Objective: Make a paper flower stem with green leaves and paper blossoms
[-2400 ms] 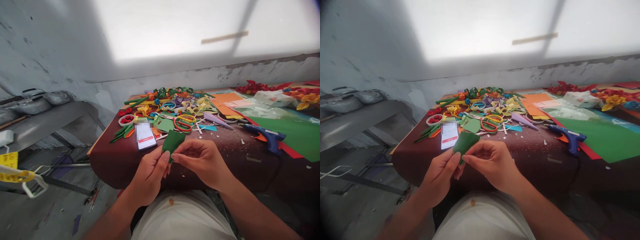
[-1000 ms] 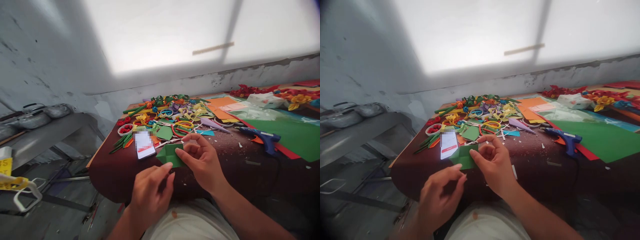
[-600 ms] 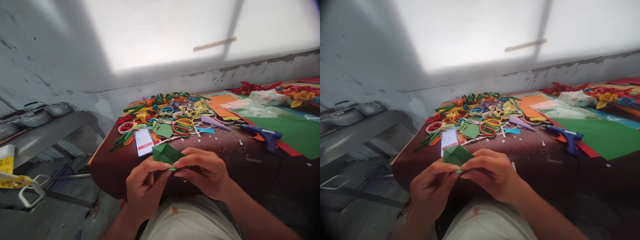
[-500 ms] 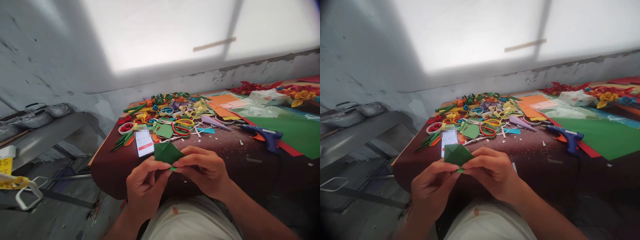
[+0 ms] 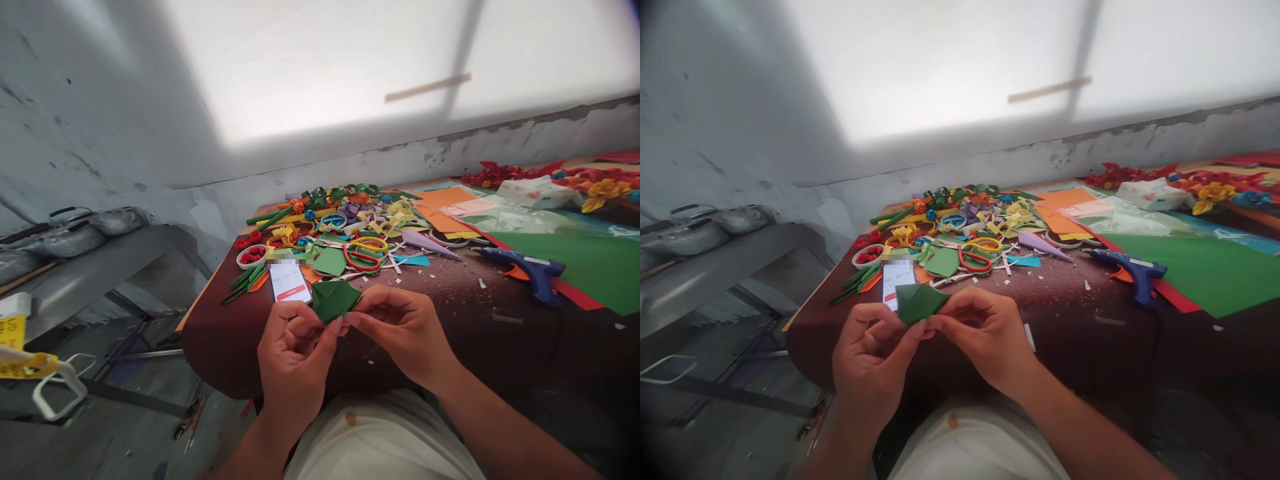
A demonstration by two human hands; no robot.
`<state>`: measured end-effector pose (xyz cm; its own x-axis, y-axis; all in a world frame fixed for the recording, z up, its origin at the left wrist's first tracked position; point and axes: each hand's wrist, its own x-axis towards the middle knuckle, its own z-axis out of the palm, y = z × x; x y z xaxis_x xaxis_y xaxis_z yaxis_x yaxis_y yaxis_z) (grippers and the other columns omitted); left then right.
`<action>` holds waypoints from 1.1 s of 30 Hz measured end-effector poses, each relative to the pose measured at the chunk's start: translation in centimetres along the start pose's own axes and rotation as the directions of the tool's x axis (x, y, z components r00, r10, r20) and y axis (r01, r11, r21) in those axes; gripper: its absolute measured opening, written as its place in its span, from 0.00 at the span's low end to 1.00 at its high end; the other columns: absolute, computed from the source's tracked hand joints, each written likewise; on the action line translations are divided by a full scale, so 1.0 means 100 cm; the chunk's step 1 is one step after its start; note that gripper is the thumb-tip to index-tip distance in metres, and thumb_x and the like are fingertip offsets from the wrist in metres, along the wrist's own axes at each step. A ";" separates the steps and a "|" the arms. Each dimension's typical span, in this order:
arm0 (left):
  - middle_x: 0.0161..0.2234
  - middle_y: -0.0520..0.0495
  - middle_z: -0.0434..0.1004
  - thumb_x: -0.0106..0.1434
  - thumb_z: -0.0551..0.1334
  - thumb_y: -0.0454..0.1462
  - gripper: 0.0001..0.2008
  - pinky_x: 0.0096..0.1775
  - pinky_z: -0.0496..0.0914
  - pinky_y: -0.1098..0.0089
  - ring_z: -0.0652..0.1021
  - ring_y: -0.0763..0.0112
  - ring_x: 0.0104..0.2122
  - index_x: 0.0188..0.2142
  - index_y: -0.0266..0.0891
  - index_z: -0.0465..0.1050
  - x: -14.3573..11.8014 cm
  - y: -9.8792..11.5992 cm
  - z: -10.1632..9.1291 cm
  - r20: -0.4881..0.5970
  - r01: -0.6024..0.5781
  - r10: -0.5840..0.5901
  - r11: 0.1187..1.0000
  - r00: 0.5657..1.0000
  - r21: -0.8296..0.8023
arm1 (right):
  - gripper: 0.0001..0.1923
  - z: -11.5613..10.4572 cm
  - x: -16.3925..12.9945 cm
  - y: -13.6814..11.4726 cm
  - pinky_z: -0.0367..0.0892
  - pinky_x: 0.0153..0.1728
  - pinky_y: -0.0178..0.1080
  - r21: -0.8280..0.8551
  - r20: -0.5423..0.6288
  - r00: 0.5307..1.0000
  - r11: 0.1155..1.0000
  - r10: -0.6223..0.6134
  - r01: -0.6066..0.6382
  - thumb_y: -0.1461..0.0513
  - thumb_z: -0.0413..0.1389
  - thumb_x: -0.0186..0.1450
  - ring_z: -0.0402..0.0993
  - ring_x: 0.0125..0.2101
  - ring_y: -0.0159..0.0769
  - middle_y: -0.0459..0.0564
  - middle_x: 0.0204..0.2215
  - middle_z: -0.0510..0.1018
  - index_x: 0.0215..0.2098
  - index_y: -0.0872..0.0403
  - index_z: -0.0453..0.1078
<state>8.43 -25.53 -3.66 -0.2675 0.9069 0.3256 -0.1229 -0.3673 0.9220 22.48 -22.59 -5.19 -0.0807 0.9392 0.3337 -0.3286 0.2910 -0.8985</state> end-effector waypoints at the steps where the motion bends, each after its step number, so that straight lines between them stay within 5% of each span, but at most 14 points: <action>1: 0.26 0.53 0.84 0.55 0.73 0.33 0.16 0.34 0.79 0.74 0.84 0.71 0.26 0.35 0.41 0.66 0.000 0.001 0.003 -0.008 0.035 -0.036 0.999 0.999 -0.033 | 0.09 0.001 0.000 0.000 0.75 0.33 0.31 0.013 -0.010 1.000 1.000 0.016 -0.016 0.65 0.73 0.54 0.80 0.28 0.32 0.45 0.27 0.82 0.29 0.51 0.78; 9: 0.28 0.50 0.86 0.53 0.76 0.36 0.30 0.32 0.79 0.72 0.84 0.68 0.25 0.50 0.42 0.64 0.008 0.003 0.005 -0.021 0.170 -0.172 0.983 0.985 -0.068 | 0.16 0.007 -0.001 0.001 0.71 0.31 0.28 0.046 -0.087 0.996 0.999 0.006 -0.002 0.66 0.72 0.54 0.75 0.28 0.26 0.40 0.27 0.78 0.34 0.49 0.71; 15: 0.29 0.51 0.85 0.52 0.76 0.36 0.36 0.35 0.79 0.71 0.84 0.69 0.27 0.57 0.42 0.63 0.007 0.002 0.002 0.035 0.193 -0.192 0.981 0.981 -0.022 | 0.23 0.003 0.005 -0.002 0.70 0.29 0.31 0.112 -0.067 0.984 0.981 0.165 -0.157 0.61 0.75 0.51 0.75 0.25 0.30 0.41 0.24 0.79 0.38 0.51 0.70; 27: 0.33 0.51 0.84 0.55 0.73 0.34 0.38 0.40 0.77 0.72 0.82 0.73 0.30 0.62 0.46 0.60 0.009 -0.001 0.003 0.069 0.153 -0.151 0.988 0.986 -0.024 | 0.25 -0.004 0.009 -0.003 0.66 0.25 0.30 0.057 -0.039 0.969 0.969 0.244 -0.242 0.59 0.73 0.52 0.74 0.24 0.30 0.40 0.20 0.77 0.45 0.52 0.70; 33: 0.31 0.52 0.82 0.57 0.74 0.35 0.35 0.36 0.75 0.74 0.79 0.76 0.28 0.61 0.45 0.64 0.011 -0.016 0.000 0.064 0.169 -0.163 0.982 0.984 -0.089 | 0.26 0.008 0.009 -0.004 0.75 0.32 0.37 0.176 -0.003 0.983 0.968 0.182 -0.178 0.60 0.75 0.50 0.79 0.26 0.33 0.42 0.27 0.81 0.43 0.51 0.70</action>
<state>8.29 -23.94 -4.78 -0.1823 0.9660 0.1832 -0.2511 -0.2259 0.9412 21.81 -21.95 -4.33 -0.1363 0.9770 0.1640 -0.4696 0.0820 -0.8790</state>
